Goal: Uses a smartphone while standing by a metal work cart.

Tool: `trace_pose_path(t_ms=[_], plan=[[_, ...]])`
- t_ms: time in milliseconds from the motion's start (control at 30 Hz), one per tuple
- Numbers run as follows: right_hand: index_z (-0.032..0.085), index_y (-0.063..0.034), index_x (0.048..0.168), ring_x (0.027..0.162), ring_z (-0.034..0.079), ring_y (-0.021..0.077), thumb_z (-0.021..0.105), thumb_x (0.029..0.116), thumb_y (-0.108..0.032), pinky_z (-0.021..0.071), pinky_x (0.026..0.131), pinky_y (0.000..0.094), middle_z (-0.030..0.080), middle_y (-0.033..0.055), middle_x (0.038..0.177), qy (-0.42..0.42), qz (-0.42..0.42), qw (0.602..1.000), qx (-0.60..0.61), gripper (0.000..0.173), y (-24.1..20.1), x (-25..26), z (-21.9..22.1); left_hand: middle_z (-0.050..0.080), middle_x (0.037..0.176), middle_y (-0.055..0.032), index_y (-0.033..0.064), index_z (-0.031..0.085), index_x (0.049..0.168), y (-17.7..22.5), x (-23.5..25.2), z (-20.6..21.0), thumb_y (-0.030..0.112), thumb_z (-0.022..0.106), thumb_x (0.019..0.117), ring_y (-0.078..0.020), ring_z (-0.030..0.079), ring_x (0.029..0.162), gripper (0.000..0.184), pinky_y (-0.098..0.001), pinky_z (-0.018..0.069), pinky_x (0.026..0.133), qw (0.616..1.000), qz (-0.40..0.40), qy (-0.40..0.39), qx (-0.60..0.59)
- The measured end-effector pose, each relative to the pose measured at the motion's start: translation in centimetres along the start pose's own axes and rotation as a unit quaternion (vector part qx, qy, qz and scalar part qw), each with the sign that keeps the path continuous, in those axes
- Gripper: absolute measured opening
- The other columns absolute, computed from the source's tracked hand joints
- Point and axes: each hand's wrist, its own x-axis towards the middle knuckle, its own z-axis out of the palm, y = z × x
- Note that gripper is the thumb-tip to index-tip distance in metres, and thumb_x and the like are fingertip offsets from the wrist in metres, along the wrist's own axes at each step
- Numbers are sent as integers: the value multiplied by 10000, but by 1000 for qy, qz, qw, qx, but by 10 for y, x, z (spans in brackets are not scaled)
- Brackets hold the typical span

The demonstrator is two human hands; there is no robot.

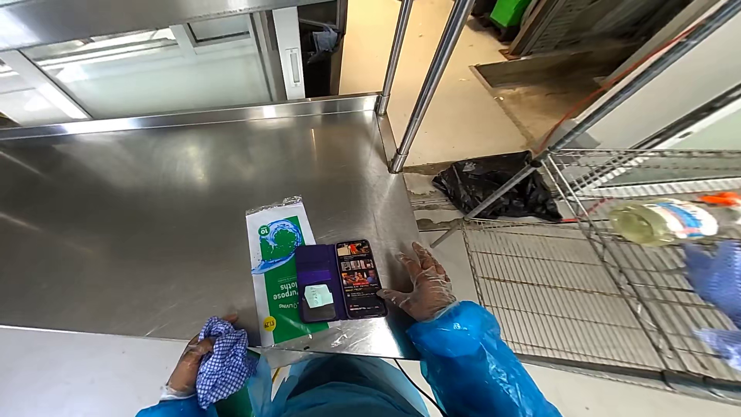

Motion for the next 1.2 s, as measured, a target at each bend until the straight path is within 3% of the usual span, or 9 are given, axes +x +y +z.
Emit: trace_pose_path(t_ms=[233,467,600,700,1000,1200], plan=[[490,-86,1523,1573,139,404,909,753,-421,147,1243,596,152,183,1710,-32,15,999,-15,938,0,-5,-5,757,1094,-27,67,702,1134,1,0,2,87,455,831,-80,710,979,391,-263,573,866,1000,-9,13,16],[498,-66,1512,1557,179,429,889,794,-371,174,1231,617,177,198,1700,-7,10,1000,2,873,-3,0,-5,753,1103,-27,53,687,1138,5,-3,8,77,451,821,-75,702,998,395,-264,567,881,1000,-4,20,18],[512,-63,1501,1559,176,429,905,776,-345,175,1231,615,192,206,1695,1,2,1000,7,871,-6,2,-4,772,971,28,126,729,994,11,-6,21,41,426,806,-27,710,881,367,-221,578,799,998,-1,56,13],[503,-69,1509,1564,169,413,906,775,-361,167,1236,607,177,197,1700,-10,9,1000,-3,887,-6,0,-5,754,1117,-25,66,703,1143,1,-2,3,77,450,833,-78,704,1010,400,-263,566,891,1000,0,11,10],[497,-85,1518,1562,166,418,917,749,-388,166,1235,605,167,183,1706,-26,19,999,-13,927,-1,-3,-5,763,1055,-24,84,715,1102,-1,0,2,76,473,807,-74,715,941,381,-261,581,840,1000,-1,19,7],[473,-116,1539,1572,146,394,919,735,-425,164,1241,587,146,165,1714,-55,19,998,-35,970,-7,-5,-6,758,1082,-27,77,715,1121,-1,-1,2,76,458,827,-78,709,973,390,-263,571,867,1000,1,13,9]])
